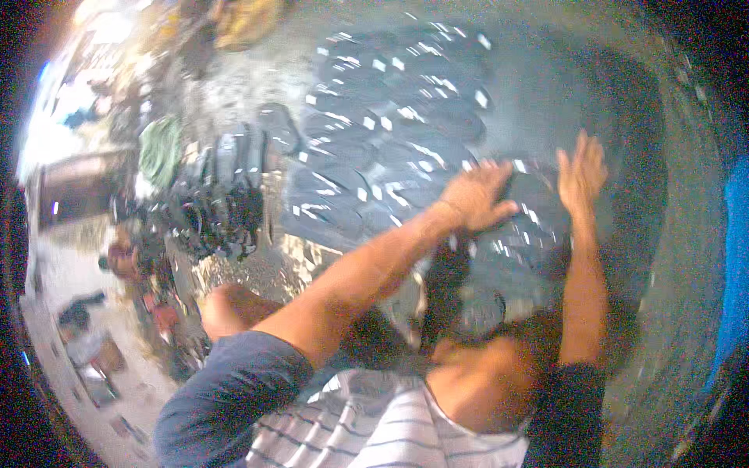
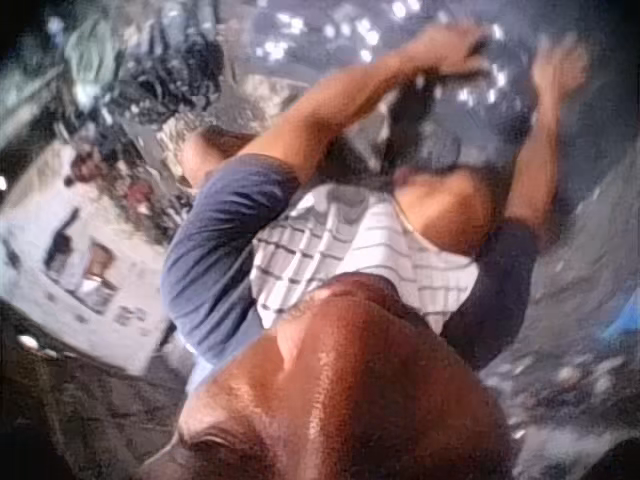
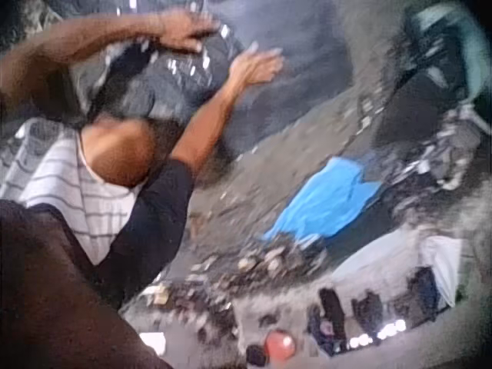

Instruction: The person sits on the floor and repeatedly picks up black flip-flops, placing them in neat rows on a large black mat. The person handles the flip-flops one at a time, aligning them in parallel lines.

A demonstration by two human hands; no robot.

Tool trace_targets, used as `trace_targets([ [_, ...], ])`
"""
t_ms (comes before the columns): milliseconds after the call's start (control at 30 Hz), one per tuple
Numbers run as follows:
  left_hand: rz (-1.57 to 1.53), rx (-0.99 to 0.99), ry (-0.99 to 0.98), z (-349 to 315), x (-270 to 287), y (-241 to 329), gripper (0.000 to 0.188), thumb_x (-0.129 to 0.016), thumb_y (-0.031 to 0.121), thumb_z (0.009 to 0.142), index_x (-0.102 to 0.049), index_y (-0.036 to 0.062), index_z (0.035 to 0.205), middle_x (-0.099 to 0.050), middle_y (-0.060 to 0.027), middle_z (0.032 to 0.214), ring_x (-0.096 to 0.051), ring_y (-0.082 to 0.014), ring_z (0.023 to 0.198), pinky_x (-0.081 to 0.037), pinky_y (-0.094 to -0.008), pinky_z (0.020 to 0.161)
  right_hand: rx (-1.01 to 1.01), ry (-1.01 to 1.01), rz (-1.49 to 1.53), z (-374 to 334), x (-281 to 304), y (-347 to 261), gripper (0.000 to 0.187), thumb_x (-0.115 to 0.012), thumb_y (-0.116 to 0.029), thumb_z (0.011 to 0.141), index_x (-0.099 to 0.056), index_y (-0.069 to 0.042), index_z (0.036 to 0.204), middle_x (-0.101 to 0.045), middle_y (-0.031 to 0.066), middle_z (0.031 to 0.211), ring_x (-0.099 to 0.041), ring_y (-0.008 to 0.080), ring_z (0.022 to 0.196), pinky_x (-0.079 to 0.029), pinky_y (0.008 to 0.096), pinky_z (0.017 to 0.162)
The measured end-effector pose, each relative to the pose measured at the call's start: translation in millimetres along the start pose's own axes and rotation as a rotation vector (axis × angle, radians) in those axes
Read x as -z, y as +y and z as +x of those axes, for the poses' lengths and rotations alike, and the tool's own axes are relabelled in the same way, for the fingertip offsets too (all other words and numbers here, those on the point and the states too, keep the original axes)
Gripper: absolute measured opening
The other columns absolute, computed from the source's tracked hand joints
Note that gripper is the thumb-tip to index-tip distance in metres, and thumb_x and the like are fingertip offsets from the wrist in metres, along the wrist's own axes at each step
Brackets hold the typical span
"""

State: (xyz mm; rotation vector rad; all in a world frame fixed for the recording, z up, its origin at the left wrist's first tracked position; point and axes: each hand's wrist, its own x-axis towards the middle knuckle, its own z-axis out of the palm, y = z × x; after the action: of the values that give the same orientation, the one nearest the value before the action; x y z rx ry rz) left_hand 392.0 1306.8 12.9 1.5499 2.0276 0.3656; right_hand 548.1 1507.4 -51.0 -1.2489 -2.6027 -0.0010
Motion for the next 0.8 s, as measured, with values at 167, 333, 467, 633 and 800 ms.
trace_targets([
  [167,-0.163,-0.003,0.497,-7,91,-112,0.047,-0.068,0.031,0.084,-0.058,0.0106,0.125,-0.059,-0.0156,0.127,-0.054,-0.038,0.118,-0.041,-0.0477,0.102,-0.173,-0.032,0.6,-46,-44,74,0.063,-0.033,-0.04,0.104,-0.027,0.002,0.149,-0.024,0.0198,0.157,-0.019,0.0326,0.147,-0.013,0.0416,0.119],
  [333,0.137,0.969,1.041,-120,126,-360,0.076,-0.073,0.049,0.077,-0.051,0.0019,0.132,-0.056,-0.023,0.129,-0.05,-0.0385,0.124,-0.039,-0.0472,0.104,-0.328,-0.083,0.79,-148,-4,90,0.063,-0.029,-0.043,0.105,-0.027,0.001,0.15,-0.025,0.0163,0.158,-0.02,0.0295,0.147,-0.014,0.0404,0.119],
  [467,-0.211,1.326,0.741,-195,152,-465,0.087,-0.071,0.054,0.076,-0.046,-0.003,0.137,-0.052,-0.0286,0.135,-0.053,-0.04,0.123,-0.043,-0.0448,0.104,-0.583,0.006,0.865,-173,6,94,0.061,-0.031,-0.046,0.104,-0.035,-0.003,0.147,-0.036,0.0139,0.153,-0.031,0.0284,0.142,-0.023,0.0418,0.115],
  [633,-1.142,0.781,1.223,-99,128,-369,0.066,-0.062,0.031,0.09,-0.034,-0.0021,0.139,-0.053,-0.024,0.129,-0.066,-0.0335,0.099,-0.057,-0.0396,0.076,-0.488,0.05,0.878,-110,76,32,0.054,-0.044,-0.042,0.102,-0.043,-0.006,0.142,-0.049,0.0136,0.142,-0.048,0.0246,0.129,-0.036,0.0389,0.105],
  [800,-1.197,0.24,0.518,-54,123,-150,0.058,-0.056,0.026,0.095,-0.028,-0.0015,0.137,-0.051,-0.0183,0.12,-0.068,-0.0225,0.069,-0.053,-0.0342,0.066,-0.265,-0.23,1.419,-29,110,-150,0.051,-0.046,-0.04,0.102,-0.048,-0.003,0.138,-0.06,0.015,0.129,-0.059,0.0218,0.113,-0.046,0.0335,0.093],
])
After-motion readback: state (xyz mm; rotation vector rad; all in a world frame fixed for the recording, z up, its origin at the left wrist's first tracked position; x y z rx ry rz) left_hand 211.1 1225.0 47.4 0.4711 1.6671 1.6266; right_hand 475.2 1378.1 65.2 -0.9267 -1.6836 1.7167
